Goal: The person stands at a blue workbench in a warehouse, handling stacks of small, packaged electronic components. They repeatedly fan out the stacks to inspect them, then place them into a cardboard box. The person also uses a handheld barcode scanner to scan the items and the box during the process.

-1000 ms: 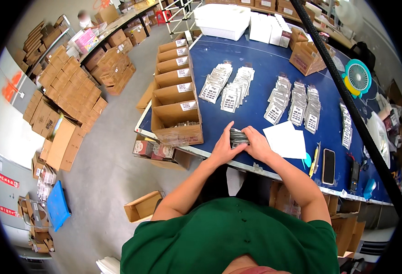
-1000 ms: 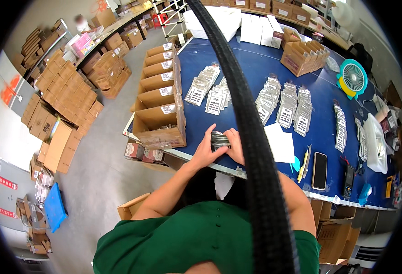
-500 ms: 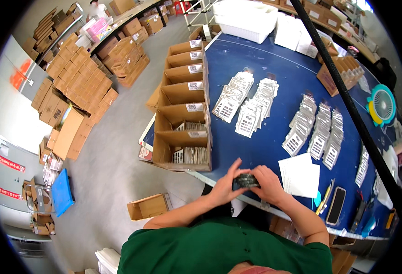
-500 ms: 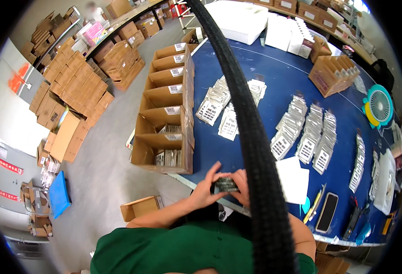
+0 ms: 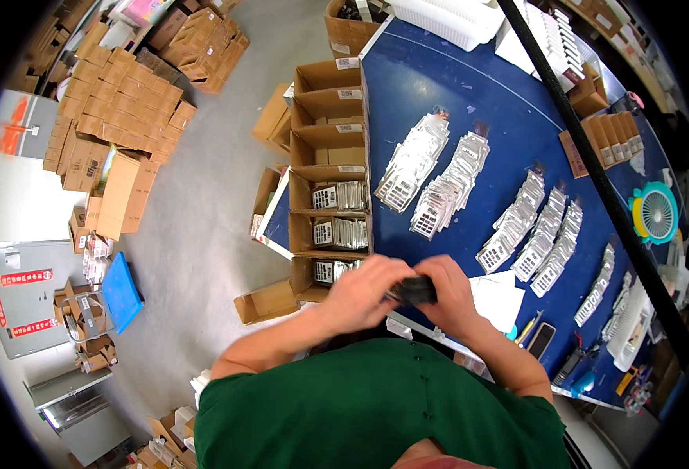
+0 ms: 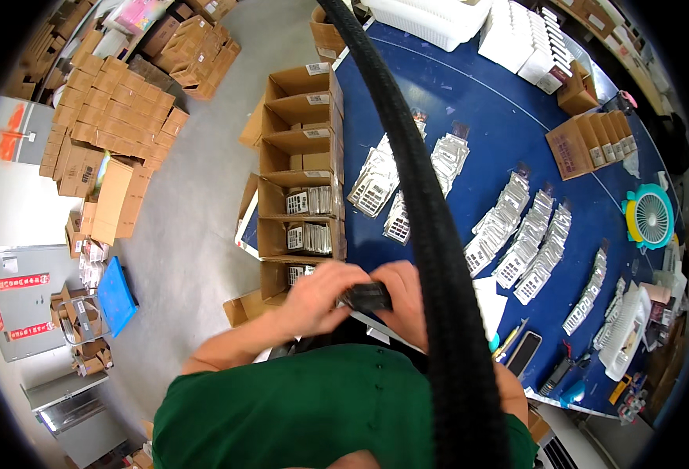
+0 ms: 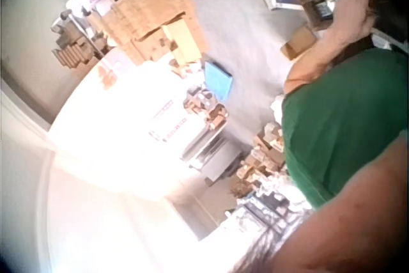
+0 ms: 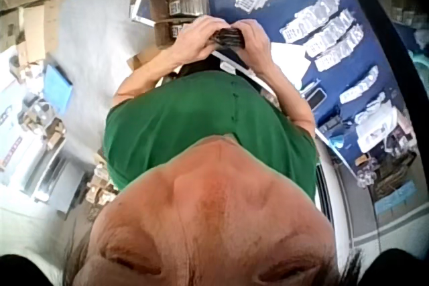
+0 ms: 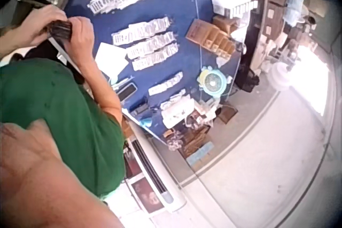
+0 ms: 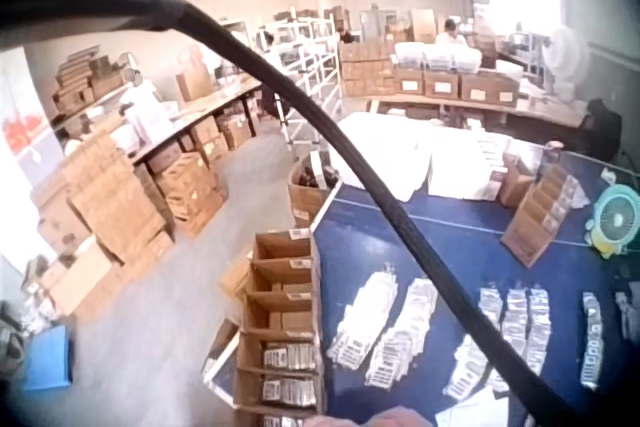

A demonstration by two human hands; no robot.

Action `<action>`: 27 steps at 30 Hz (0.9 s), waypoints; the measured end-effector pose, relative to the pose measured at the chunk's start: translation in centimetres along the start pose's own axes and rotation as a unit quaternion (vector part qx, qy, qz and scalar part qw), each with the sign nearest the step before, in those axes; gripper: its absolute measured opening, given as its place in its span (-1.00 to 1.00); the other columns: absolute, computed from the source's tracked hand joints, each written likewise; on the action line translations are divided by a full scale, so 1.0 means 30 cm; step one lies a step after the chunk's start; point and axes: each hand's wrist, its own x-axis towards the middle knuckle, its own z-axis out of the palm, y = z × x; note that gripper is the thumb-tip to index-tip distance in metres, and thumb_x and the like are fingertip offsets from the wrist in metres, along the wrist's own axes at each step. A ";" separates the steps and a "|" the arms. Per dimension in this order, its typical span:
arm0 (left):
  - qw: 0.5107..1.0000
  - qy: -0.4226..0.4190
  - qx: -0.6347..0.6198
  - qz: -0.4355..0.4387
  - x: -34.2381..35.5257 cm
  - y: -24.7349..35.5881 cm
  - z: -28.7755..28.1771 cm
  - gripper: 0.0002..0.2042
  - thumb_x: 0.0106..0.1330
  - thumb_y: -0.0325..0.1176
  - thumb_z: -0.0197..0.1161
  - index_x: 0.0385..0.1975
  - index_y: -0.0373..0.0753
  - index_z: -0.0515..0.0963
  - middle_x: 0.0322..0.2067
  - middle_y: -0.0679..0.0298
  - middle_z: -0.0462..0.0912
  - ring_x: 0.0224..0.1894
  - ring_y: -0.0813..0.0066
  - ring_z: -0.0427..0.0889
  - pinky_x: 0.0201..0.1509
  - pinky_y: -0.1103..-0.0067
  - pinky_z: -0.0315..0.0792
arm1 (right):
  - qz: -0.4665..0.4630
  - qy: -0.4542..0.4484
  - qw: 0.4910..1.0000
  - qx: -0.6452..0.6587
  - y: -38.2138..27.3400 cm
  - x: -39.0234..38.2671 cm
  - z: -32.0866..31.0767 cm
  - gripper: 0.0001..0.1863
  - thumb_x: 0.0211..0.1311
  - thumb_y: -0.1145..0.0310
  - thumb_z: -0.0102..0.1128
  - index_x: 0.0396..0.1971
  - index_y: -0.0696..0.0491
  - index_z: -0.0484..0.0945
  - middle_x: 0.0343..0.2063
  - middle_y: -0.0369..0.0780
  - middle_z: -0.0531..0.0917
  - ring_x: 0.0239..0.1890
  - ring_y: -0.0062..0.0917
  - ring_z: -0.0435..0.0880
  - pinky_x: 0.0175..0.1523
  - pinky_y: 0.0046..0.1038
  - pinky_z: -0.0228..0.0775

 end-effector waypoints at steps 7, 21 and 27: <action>0.954 -0.047 0.275 0.107 0.326 -0.191 -0.499 -0.57 0.01 -0.52 0.36 -0.05 -0.21 0.50 -0.12 0.21 0.60 -0.05 0.20 0.58 -0.09 0.43 0.57 | 0.091 0.027 0.993 -0.075 -0.079 0.387 0.029 -0.22 0.06 0.46 0.47 0.32 0.12 0.33 0.36 0.03 0.33 0.33 0.00 0.41 0.36 -0.18 0.33; 0.753 -0.432 0.414 0.274 0.733 -0.526 -0.517 -0.87 0.22 -0.43 0.23 -0.26 -0.18 0.48 -0.26 0.33 0.49 -0.12 0.40 0.52 -0.20 0.58 0.55 | 0.328 0.068 0.942 0.016 0.062 0.068 0.030 -0.62 0.26 0.49 0.32 0.08 0.09 0.56 0.18 -0.07 0.56 0.14 -0.08 0.60 0.17 -0.26 0.49; 0.725 -0.462 0.434 0.269 0.627 -0.579 -0.506 -0.84 0.20 -0.38 0.24 -0.24 -0.17 0.50 -0.23 0.35 0.49 -0.07 0.41 0.50 -0.25 0.60 0.53 | 0.383 0.102 0.918 0.035 0.051 0.013 0.027 -0.68 0.28 0.50 0.29 0.03 0.12 0.58 0.08 -0.08 0.64 0.05 -0.08 0.66 0.10 -0.27 0.53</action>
